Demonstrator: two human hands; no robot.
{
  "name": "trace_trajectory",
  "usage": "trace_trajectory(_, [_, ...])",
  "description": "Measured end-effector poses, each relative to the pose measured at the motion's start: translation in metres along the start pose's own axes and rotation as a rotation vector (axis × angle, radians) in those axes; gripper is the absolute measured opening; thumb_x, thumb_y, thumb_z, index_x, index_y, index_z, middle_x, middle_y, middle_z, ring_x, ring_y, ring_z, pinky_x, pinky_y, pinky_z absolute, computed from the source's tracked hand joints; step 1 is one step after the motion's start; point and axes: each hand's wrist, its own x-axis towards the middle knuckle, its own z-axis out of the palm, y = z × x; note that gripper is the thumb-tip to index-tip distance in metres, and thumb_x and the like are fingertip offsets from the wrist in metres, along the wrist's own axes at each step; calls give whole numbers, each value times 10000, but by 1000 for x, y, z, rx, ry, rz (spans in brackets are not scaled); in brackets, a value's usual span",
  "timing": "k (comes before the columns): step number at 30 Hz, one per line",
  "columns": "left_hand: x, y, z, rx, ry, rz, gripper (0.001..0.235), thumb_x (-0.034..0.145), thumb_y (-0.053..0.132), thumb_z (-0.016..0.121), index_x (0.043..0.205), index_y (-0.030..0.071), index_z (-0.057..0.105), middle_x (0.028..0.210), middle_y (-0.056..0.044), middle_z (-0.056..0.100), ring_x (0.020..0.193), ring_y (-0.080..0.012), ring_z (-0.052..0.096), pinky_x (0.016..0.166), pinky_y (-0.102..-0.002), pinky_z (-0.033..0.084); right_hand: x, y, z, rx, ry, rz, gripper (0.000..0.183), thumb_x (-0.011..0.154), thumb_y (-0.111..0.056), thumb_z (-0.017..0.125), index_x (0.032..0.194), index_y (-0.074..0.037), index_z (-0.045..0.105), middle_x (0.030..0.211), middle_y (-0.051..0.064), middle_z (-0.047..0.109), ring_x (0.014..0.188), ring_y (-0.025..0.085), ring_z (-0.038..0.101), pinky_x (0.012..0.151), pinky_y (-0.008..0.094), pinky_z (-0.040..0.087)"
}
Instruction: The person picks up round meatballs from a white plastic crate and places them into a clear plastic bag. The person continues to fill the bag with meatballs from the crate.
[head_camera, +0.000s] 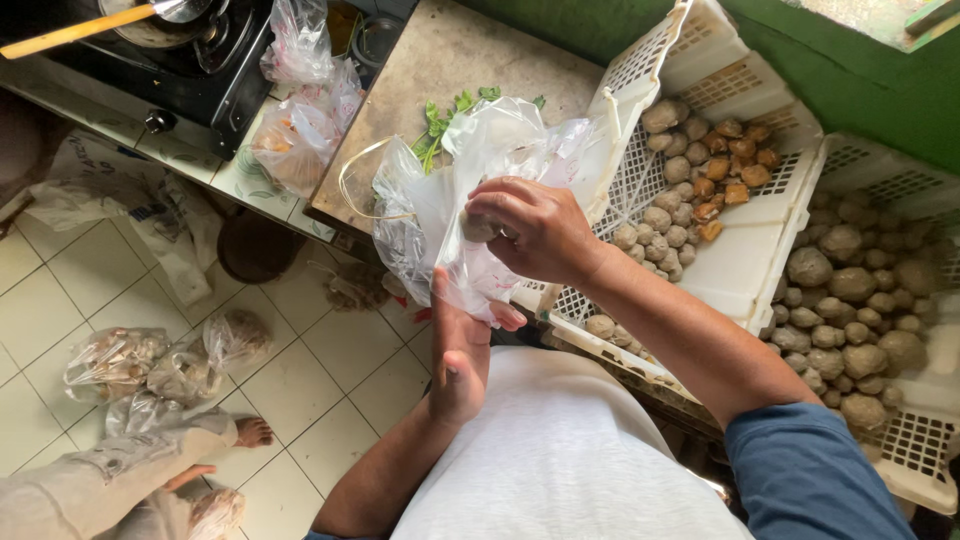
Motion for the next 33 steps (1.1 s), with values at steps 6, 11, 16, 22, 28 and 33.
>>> trace_trajectory(6, [4,9,2,246,99,69,966,1094,498,530,1671,26,-84,1461,-185,476,1200,-218,573,1063,-359,482,-7,-21,-4,60,54,82,421,742,-43,816,1128,-68,649,1143,122,702,1027,309,729,842,388,613])
trace_trajectory(11, [22,12,11,367,176,90,786,1097,60,594,1689,9,79,1652,-239,380,1503,-265,442,1269,-400,382,-39,-42,-12,167,27,211,435,763,-111,875,1122,-46,638,1122,148,673,1009,310,702,828,381,592])
trace_trajectory(16, [28,17,23,108,173,-84,869,1044,-28,576,1684,77,-3,1635,-226,355,1373,-257,548,1128,-369,492,-66,-41,-15,408,86,391,501,774,-96,900,1207,-33,657,1162,112,673,1032,228,650,880,345,551])
trace_trajectory(22, [32,21,35,31,134,-172,928,1019,-85,563,1687,130,-43,1670,-212,299,1309,-264,589,1093,-366,520,-92,-30,-19,784,85,582,480,814,-74,879,1237,-9,663,1214,63,662,1031,128,645,870,265,550])
trace_trajectory(28, [35,23,51,121,100,-158,944,1015,-109,572,1678,116,-61,1681,-211,282,1345,-267,584,1117,-367,513,-106,-22,-18,1354,81,776,508,863,-12,793,1329,19,593,1169,84,718,1058,136,696,908,282,606])
trace_trajectory(33, [35,26,56,255,84,-127,914,1023,-86,597,1678,68,-21,1656,-218,322,1325,-274,607,1108,-374,525,-108,-21,-20,1248,43,768,520,871,-43,796,1344,27,589,1172,82,725,1045,122,690,881,265,597])
